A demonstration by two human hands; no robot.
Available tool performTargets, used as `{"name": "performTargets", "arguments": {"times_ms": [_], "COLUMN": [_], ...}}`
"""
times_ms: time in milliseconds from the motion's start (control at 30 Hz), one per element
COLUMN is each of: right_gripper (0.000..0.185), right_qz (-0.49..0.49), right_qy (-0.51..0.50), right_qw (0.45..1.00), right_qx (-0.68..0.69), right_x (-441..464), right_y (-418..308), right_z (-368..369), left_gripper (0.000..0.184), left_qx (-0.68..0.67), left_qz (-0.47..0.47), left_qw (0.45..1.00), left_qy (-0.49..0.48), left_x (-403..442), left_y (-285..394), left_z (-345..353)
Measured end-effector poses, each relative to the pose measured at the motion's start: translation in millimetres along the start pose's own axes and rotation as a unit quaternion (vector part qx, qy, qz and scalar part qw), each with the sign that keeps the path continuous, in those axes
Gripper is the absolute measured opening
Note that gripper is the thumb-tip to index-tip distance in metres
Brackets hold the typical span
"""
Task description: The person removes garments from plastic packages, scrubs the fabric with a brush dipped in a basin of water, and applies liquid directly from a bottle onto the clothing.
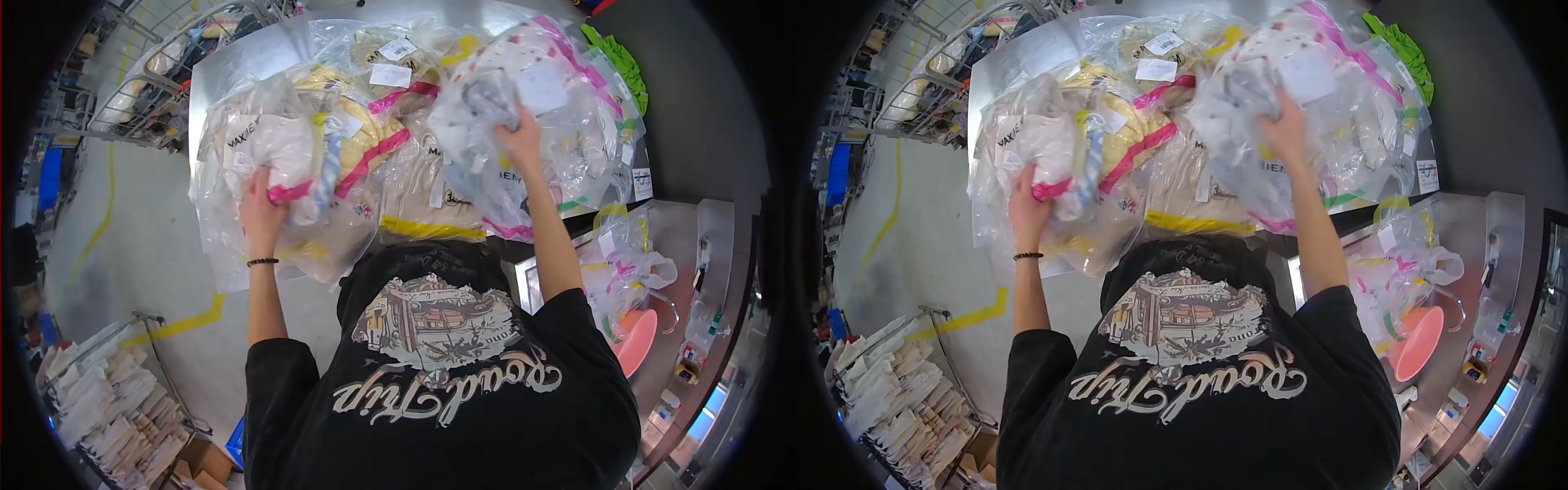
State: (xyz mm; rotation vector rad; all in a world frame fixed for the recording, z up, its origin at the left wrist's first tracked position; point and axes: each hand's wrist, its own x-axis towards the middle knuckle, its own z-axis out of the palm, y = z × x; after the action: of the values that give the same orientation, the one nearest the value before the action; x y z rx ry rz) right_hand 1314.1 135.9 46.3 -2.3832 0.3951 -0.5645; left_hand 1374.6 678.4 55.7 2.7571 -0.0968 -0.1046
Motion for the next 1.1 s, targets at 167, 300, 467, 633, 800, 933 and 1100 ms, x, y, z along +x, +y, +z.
{"name": "performTargets", "arguments": {"times_ms": [167,300,467,633,800,933,1100], "right_gripper": [0.059,0.055,0.050,0.045,0.038,0.036,0.036], "right_qz": [0.113,0.157,0.206,0.223,0.218,0.277,0.319], "right_qy": [0.015,0.010,-0.009,-0.018,-0.026,-0.029,-0.029], "right_qw": [0.989,0.982,0.975,0.969,0.931,0.943,0.914], "right_qx": [0.100,0.105,0.077,0.109,0.293,0.183,0.249], "right_x": [8.1,9.2,10.9,19.4,34.7,32.3,32.7], "right_y": [44.2,52.2,44.8,41.8,86.6,73.9,69.5], "right_z": [-23.2,-16.6,-4.9,-7.9,-7.3,-10.2,-6.9], "left_gripper": [0.062,0.046,0.043,0.052,0.069,0.043,0.040], "left_qx": [-0.092,-0.183,-0.227,-0.278,-0.237,-0.069,-0.044], "left_qz": [0.025,0.070,0.122,0.147,0.338,0.094,0.006], "left_qw": [0.989,0.959,0.919,0.940,0.911,0.930,0.963], "left_qy": [0.111,0.203,0.298,0.131,-0.018,-0.347,-0.265], "left_x": [57.0,86.9,80.2,29.0,-32.3,-80.1,-114.2], "left_y": [-15.8,20.5,92.4,206.3,201.8,147.2,150.5], "left_z": [-33.5,-95.2,-140.5,-86.0,40.6,111.9,161.5]}}
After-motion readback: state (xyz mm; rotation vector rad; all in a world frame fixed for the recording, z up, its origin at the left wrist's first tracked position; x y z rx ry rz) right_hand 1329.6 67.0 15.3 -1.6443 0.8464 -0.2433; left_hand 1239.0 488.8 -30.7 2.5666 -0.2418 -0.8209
